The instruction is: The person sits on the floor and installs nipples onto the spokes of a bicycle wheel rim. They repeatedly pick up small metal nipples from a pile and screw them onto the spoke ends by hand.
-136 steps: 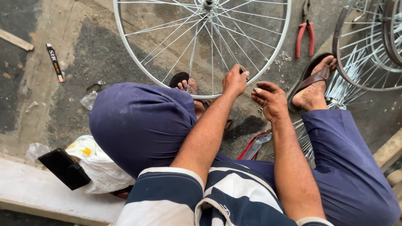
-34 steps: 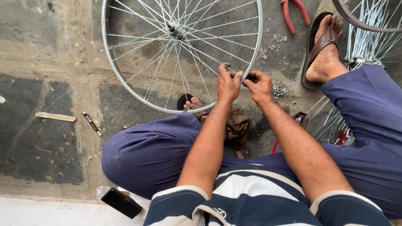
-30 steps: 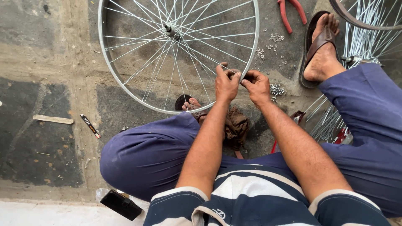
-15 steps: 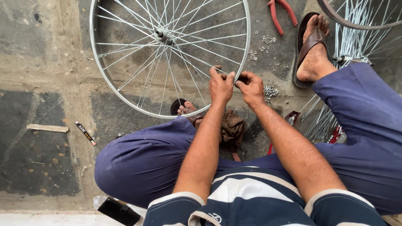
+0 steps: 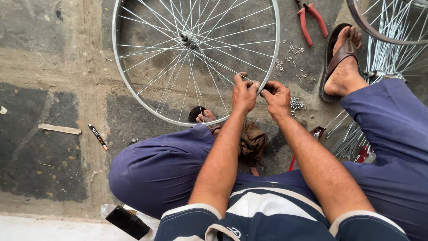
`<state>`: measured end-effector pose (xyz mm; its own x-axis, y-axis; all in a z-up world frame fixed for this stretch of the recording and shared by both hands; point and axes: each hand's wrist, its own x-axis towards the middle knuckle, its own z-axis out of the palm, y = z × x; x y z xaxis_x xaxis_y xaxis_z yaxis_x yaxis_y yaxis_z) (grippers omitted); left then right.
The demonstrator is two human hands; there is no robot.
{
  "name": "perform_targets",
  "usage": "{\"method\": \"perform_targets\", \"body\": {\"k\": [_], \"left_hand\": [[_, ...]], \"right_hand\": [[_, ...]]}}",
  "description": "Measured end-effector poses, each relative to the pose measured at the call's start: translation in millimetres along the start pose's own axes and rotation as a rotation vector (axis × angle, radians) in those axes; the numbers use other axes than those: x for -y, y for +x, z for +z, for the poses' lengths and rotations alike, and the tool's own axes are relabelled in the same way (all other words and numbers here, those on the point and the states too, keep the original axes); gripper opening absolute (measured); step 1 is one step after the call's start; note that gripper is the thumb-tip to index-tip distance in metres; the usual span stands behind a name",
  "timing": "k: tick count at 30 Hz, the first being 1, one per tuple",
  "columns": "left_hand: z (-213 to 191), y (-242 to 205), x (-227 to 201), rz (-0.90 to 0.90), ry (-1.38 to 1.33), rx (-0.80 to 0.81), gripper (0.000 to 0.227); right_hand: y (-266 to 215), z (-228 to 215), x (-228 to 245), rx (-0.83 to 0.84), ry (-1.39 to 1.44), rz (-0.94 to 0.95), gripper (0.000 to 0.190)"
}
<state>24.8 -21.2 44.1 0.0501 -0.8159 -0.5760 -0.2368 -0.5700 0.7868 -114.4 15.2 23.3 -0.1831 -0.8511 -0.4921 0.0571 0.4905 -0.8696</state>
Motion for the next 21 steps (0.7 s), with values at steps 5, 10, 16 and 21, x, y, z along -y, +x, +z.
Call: {"method": "perform_targets", "body": {"k": [5, 10, 16, 21], "left_hand": [[4, 1, 4, 0.046, -0.014, -0.035, 0.057], [4, 3, 8, 0.013, -0.030, -0.003, 0.057], [5, 4, 8, 0.019, 0.072, -0.055, 0.060], [4, 5, 8, 0.021, 0.006, 0.013, 0.059]], "right_hand": [[1, -1, 1, -0.008, -0.018, -0.010, 0.018], [-4, 1, 2, -0.007, -0.114, -0.067, 0.016], [-5, 2, 6, 0.036, -0.142, -0.073, 0.021], [-3, 2, 10, 0.010, -0.163, -0.065, 0.019]]}}
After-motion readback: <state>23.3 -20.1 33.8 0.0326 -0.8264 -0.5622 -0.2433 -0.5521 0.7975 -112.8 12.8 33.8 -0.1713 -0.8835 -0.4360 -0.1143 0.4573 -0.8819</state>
